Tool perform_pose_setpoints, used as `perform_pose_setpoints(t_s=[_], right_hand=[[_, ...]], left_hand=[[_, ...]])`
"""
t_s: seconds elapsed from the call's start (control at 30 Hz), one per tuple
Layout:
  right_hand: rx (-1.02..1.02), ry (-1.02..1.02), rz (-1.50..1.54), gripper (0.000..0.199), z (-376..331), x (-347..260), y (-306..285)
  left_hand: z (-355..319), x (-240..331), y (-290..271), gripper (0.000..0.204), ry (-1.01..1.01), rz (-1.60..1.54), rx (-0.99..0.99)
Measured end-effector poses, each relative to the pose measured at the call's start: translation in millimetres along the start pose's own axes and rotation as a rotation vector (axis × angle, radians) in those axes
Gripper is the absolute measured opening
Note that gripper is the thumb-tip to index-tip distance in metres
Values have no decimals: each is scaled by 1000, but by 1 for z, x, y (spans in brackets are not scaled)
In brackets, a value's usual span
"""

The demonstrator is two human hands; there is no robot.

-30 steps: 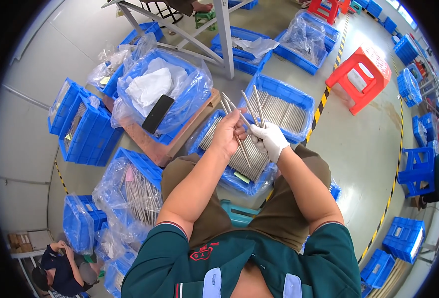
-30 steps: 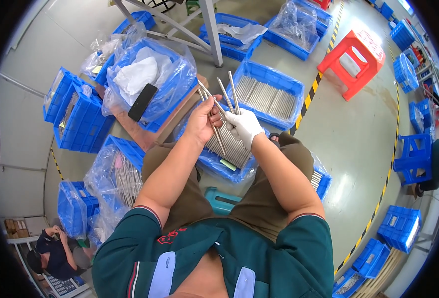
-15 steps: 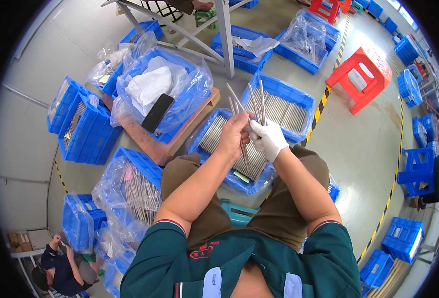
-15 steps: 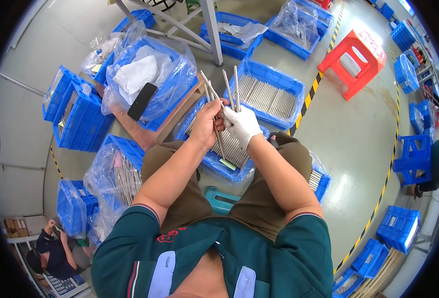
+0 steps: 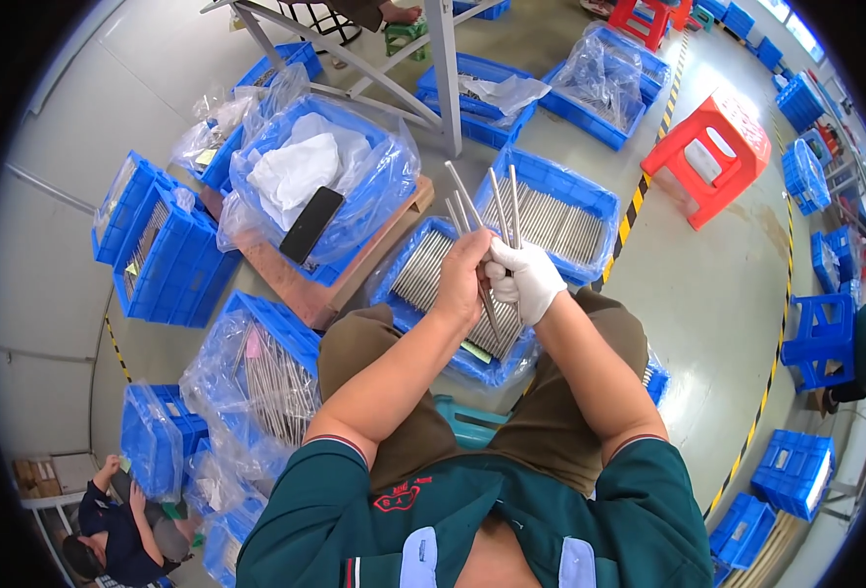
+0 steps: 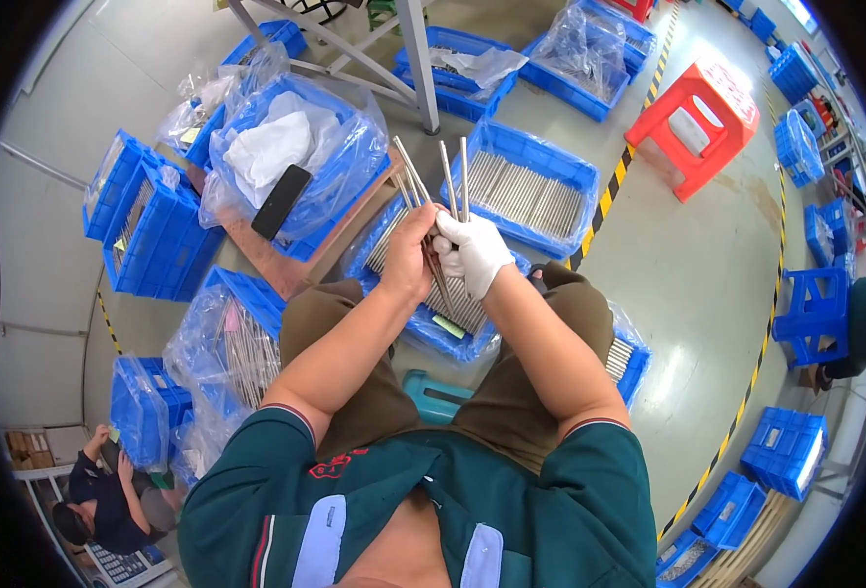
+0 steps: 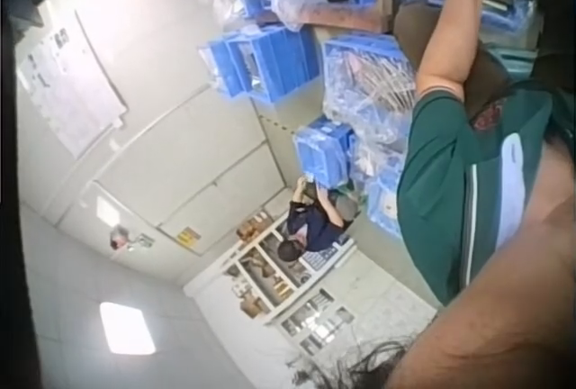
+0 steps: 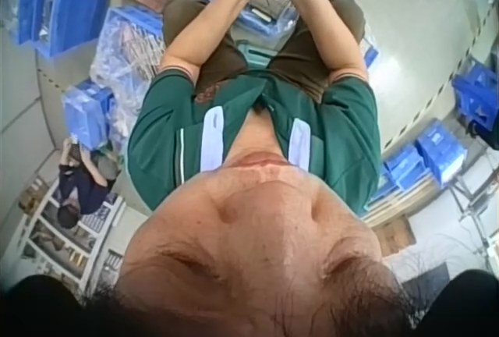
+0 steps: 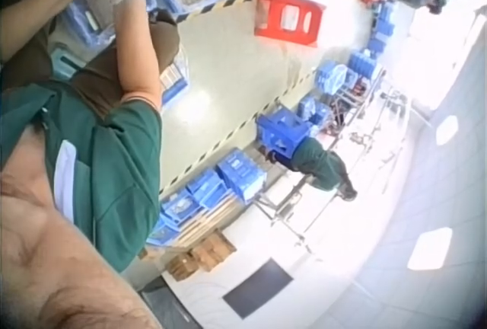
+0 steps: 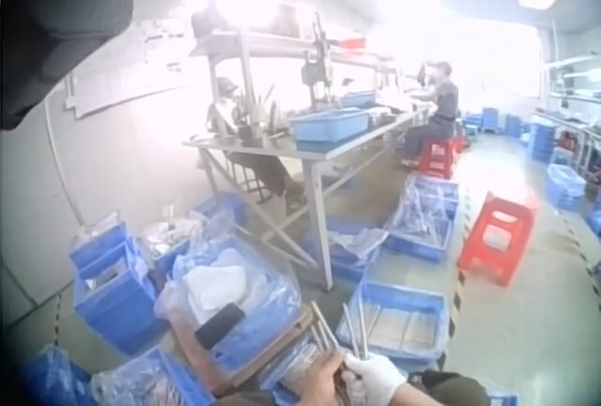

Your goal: The recorder is inspecting thin metal rods, checking them with a small cylindrical gauge and sorting them into different blue bins.

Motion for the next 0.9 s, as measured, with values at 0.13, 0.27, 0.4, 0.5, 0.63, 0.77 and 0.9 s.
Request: perform_pose_setpoints(t_s=[0.13, 0.27, 0.4, 0.5, 0.63, 0.77, 0.9], right_hand=[[211, -212, -396, 19, 0, -24, 0], [372, -308, -530, 21, 0, -56, -14], [76, -124, -183, 26, 5, -56, -12], [246, -234, -277, 23, 10, -55, -22], [505, -548, -210, 28, 26, -89, -70], [470, -482, -32, 28, 0, -119, -84], [400, -267, -152, 27, -7, -90, -58]], left_hand=[[5, 13, 4, 19, 7, -27, -60], [7, 13, -5, 24, -161, 129, -218], [-11, -10, 8, 27, -410, 90, -408], [-14, -16, 10, 27, -466, 6, -420], [-33, -31, 16, 30, -578, -3, -481], [-38, -15, 18, 25, -540, -34, -469], [-15, -3, 5, 29, -426, -106, -505]])
Point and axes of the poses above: each hand's wrist, its own z-axis towards the middle knuckle, its own y-axis out of the palm, x = y × z, the point moved 6 cm from there along z, towards the middle knuckle, and after that the axes turned 4 degrees about y, right-handed, at the moved point
